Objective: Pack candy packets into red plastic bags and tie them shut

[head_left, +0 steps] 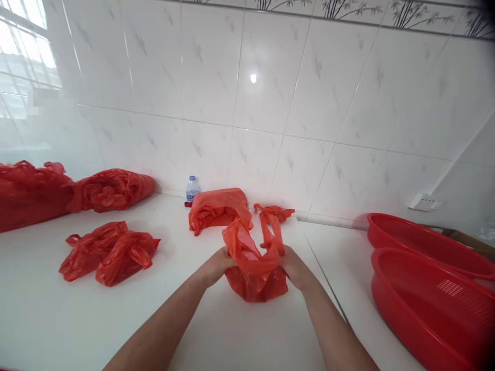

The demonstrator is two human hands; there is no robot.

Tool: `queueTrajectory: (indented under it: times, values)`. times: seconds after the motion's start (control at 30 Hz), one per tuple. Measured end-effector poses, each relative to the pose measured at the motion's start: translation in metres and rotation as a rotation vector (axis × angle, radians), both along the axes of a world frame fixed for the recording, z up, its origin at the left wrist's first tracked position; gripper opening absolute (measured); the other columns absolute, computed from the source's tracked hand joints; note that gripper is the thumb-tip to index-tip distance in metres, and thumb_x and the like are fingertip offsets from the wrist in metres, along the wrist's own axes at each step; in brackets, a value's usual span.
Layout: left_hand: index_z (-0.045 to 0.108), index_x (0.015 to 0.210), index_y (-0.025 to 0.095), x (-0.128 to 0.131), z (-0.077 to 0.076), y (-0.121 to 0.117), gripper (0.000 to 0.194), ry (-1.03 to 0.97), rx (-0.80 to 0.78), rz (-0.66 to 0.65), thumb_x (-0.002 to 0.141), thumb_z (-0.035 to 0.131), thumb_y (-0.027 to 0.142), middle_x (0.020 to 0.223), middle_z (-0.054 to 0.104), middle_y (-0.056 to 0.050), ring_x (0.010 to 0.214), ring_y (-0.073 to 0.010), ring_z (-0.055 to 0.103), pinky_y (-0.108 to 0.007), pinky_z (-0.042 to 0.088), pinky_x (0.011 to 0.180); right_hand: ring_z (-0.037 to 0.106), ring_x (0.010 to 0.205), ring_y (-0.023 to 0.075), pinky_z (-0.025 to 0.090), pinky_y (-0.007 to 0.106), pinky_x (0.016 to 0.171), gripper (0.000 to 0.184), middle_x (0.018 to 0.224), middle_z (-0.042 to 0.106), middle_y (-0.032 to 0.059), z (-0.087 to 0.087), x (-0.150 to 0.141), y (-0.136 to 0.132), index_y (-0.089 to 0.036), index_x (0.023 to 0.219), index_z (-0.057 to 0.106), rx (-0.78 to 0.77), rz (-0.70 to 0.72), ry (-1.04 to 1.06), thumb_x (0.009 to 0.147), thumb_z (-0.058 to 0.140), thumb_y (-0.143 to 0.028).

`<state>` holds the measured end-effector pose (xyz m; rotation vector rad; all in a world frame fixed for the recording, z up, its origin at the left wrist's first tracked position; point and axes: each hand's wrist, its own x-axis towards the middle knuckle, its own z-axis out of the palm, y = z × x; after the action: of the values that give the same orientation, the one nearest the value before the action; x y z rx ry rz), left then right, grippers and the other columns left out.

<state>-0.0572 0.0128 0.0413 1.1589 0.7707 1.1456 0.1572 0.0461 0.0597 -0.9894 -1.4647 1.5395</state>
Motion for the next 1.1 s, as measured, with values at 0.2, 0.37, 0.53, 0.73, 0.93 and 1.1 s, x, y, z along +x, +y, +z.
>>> queueTrajectory:
  times: [0.2, 0.37, 0.53, 0.73, 0.93, 1.1]
  values:
    - [0.063, 0.091, 0.016, -0.008, -0.021, 0.025, 0.021, -0.32, -0.238, 0.137, 0.071, 0.067, 0.02, 0.089, 0.071, -0.009, 0.083, -0.0244, 0.068, -0.037, 0.053, 0.079, 0.063, 0.074, 0.0169, 0.048, 0.027, 0.069, 0.027, 0.082, 0.07, 0.0024, -0.031, 0.012, 0.031, -0.019, 0.089, 0.067, -0.103, -0.068, 0.375, 0.068, 0.073, -0.035]
    - [0.059, 0.086, 0.017, -0.006, -0.045, 0.04, 0.015, -0.405, -0.405, 0.22, 0.071, 0.063, 0.018, 0.078, 0.069, -0.006, 0.073, -0.0218, 0.068, -0.035, 0.054, 0.073, 0.066, 0.084, 0.0212, 0.051, 0.033, 0.077, 0.022, 0.089, 0.072, 0.0027, -0.074, 0.01, 0.059, -0.022, 0.087, 0.068, -0.287, -0.198, 0.506, 0.066, 0.069, -0.029]
    - [0.056, 0.081, 0.018, -0.002, -0.051, 0.048, 0.017, -0.446, -0.433, 0.304, 0.066, 0.058, 0.009, 0.068, 0.066, -0.002, 0.061, -0.0183, 0.065, -0.032, 0.054, 0.064, 0.064, 0.078, 0.0166, 0.051, 0.03, 0.073, 0.016, 0.076, 0.069, -0.0047, -0.076, 0.0, 0.071, -0.027, 0.073, 0.06, -0.282, -0.223, 0.629, 0.061, 0.066, -0.018]
    - [0.055, 0.078, 0.019, 0.003, -0.053, 0.062, 0.018, -0.486, -0.465, 0.337, 0.064, 0.057, 0.007, 0.064, 0.065, -0.001, 0.062, -0.019, 0.066, -0.033, 0.054, 0.065, 0.032, 0.04, 0.0081, 0.03, 0.021, 0.039, 0.016, 0.045, 0.033, -0.0085, -0.066, -0.027, 0.08, -0.024, 0.062, 0.049, -0.339, -0.1, 0.687, 0.067, 0.064, -0.025]
    - [0.058, 0.076, 0.018, -0.003, -0.052, 0.057, 0.008, -0.595, -0.517, 0.121, 0.069, 0.06, 0.02, 0.072, 0.069, -0.006, 0.08, -0.0259, 0.069, -0.037, 0.054, 0.075, 0.027, 0.04, 0.01, 0.028, 0.027, 0.039, 0.044, 0.044, 0.028, -0.006, -0.066, -0.04, 0.065, -0.024, 0.048, 0.028, -0.589, -0.072, 0.609, 0.07, 0.063, -0.038]
    - [0.061, 0.103, 0.018, -0.007, -0.053, 0.048, 0.036, -0.586, -0.354, -0.04, 0.075, 0.066, 0.04, 0.093, 0.071, -0.011, 0.096, -0.0281, 0.066, -0.039, 0.052, 0.084, 0.037, 0.043, 0.0117, 0.038, 0.029, 0.046, 0.043, 0.047, 0.038, -0.0044, -0.06, -0.042, 0.057, -0.024, 0.049, 0.033, -0.644, -0.057, 0.554, 0.072, 0.063, -0.046]
